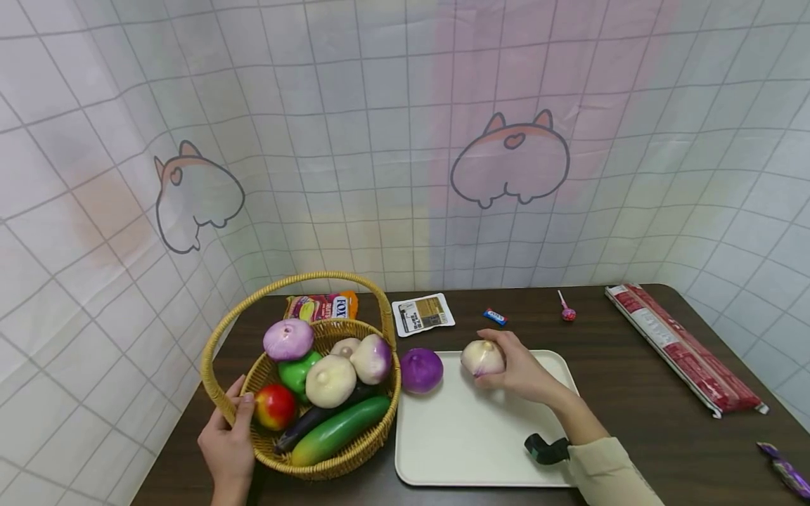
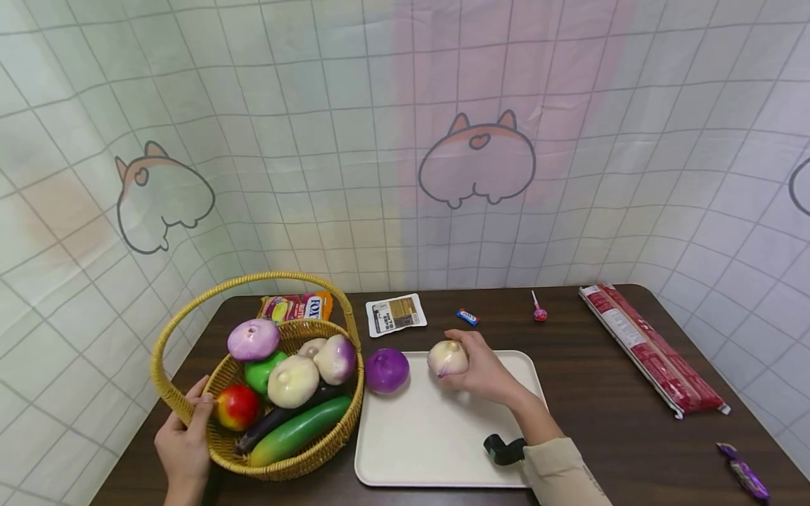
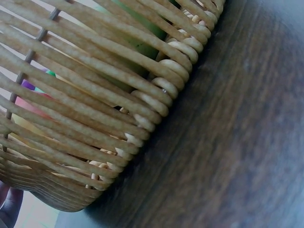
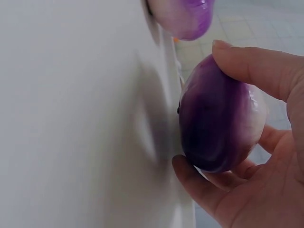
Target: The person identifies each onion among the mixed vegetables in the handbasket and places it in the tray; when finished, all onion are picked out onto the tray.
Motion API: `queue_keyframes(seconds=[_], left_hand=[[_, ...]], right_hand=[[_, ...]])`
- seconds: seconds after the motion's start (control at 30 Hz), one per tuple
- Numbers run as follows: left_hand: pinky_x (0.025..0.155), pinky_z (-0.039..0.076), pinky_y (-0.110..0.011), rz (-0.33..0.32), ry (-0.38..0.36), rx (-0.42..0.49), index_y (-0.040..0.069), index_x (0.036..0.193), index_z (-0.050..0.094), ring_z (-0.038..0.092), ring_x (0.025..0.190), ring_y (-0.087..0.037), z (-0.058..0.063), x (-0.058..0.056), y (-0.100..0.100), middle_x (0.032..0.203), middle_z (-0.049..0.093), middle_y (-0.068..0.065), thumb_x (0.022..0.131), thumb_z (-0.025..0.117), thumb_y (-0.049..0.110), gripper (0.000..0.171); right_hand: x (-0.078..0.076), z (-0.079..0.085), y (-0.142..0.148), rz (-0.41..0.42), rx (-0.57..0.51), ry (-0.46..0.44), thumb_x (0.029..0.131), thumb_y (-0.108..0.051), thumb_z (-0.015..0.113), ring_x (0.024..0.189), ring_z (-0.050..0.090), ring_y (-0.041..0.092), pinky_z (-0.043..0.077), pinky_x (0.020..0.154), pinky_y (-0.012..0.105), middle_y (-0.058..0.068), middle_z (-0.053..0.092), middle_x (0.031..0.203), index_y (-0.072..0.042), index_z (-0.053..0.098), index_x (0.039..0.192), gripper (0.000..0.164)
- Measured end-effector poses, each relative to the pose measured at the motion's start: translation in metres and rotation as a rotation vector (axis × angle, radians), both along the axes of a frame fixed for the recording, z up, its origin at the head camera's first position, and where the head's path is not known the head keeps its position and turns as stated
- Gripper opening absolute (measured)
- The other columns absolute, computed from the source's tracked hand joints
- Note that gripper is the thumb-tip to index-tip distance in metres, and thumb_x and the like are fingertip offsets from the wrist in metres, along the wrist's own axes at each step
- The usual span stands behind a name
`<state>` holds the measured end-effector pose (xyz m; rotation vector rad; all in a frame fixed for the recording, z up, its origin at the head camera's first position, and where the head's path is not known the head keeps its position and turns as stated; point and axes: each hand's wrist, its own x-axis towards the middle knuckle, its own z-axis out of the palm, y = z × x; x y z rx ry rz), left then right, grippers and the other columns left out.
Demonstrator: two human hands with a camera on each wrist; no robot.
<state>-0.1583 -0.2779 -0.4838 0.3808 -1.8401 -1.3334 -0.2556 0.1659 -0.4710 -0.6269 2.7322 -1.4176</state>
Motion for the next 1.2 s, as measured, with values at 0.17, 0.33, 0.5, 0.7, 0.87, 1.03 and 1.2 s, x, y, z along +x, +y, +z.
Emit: queue_keyframes(seconds=[0.17, 0.33, 0.5, 0.7, 0.87, 1.03, 1.2], left_hand=[[0.083, 0.043, -0.006, -0.019, 0.016, 0.007, -0.007, 0.084, 0.069, 0.061, 0.100, 0.006, 0.001, 0.000, 0.001, 0.118, 0.068, -0.016, 0.091, 0.069, 0.011, 0.020], [0.084, 0.043, -0.007, -0.032, 0.028, 0.009, -0.007, 0.083, 0.068, 0.062, 0.100, 0.005, 0.003, 0.000, 0.001, 0.118, 0.068, -0.016, 0.091, 0.069, 0.010, 0.019], [0.084, 0.043, -0.007, -0.030, 0.029, 0.013, -0.007, 0.083, 0.068, 0.062, 0.100, 0.005, 0.003, 0.000, 0.001, 0.118, 0.068, -0.017, 0.091, 0.069, 0.009, 0.018], [0.084, 0.043, -0.007, -0.030, 0.026, 0.013, -0.008, 0.083, 0.069, 0.062, 0.101, 0.004, 0.003, 0.001, 0.001, 0.118, 0.068, -0.016, 0.091, 0.069, 0.009, 0.018], [0.085, 0.043, -0.007, -0.027, 0.018, 0.010, -0.007, 0.083, 0.068, 0.061, 0.102, 0.004, 0.003, 0.001, 0.000, 0.118, 0.068, -0.016, 0.091, 0.069, 0.009, 0.018], [0.085, 0.043, -0.007, -0.028, 0.017, 0.007, -0.007, 0.082, 0.068, 0.061, 0.102, 0.004, 0.003, 0.000, 0.000, 0.118, 0.068, -0.016, 0.091, 0.069, 0.009, 0.018], [0.085, 0.043, -0.007, -0.029, 0.024, 0.004, -0.007, 0.082, 0.068, 0.062, 0.101, 0.004, 0.002, 0.000, 0.000, 0.118, 0.069, -0.015, 0.091, 0.069, 0.008, 0.017]], right_hand=[[0.000, -0.004, -0.003, 0.031, -0.014, -0.008, 0.071, -0.018, 0.087, 0.111, 0.053, 0.030, 0.043, 0.094, 0.045, 0.020, 0.045, 0.135, -0.003, 0.045, 0.140, 0.082], [0.000, -0.007, -0.005, 0.056, -0.025, -0.007, 0.071, -0.015, 0.087, 0.110, 0.054, 0.028, 0.044, 0.092, 0.044, 0.019, 0.046, 0.134, -0.003, 0.046, 0.139, 0.080], [0.001, -0.007, -0.006, 0.062, -0.008, -0.003, 0.070, -0.016, 0.087, 0.111, 0.054, 0.029, 0.044, 0.092, 0.043, 0.018, 0.047, 0.132, -0.005, 0.050, 0.136, 0.076], [0.002, -0.007, -0.010, 0.074, -0.020, -0.001, 0.069, -0.016, 0.088, 0.115, 0.052, 0.031, 0.043, 0.093, 0.044, 0.017, 0.047, 0.133, -0.004, 0.052, 0.135, 0.075], [0.003, -0.007, -0.012, 0.082, -0.025, -0.012, 0.071, -0.014, 0.087, 0.116, 0.052, 0.031, 0.043, 0.094, 0.044, 0.017, 0.046, 0.135, -0.004, 0.051, 0.136, 0.074], [0.002, -0.006, -0.010, 0.076, -0.030, -0.057, 0.084, -0.020, 0.078, 0.110, 0.052, 0.028, 0.044, 0.088, 0.039, 0.017, 0.046, 0.137, -0.006, 0.051, 0.138, 0.061], [0.004, -0.003, -0.008, 0.078, -0.058, -0.104, 0.088, -0.023, 0.073, 0.104, 0.050, 0.023, 0.042, 0.082, 0.033, 0.013, 0.050, 0.134, -0.010, 0.051, 0.139, 0.057]])
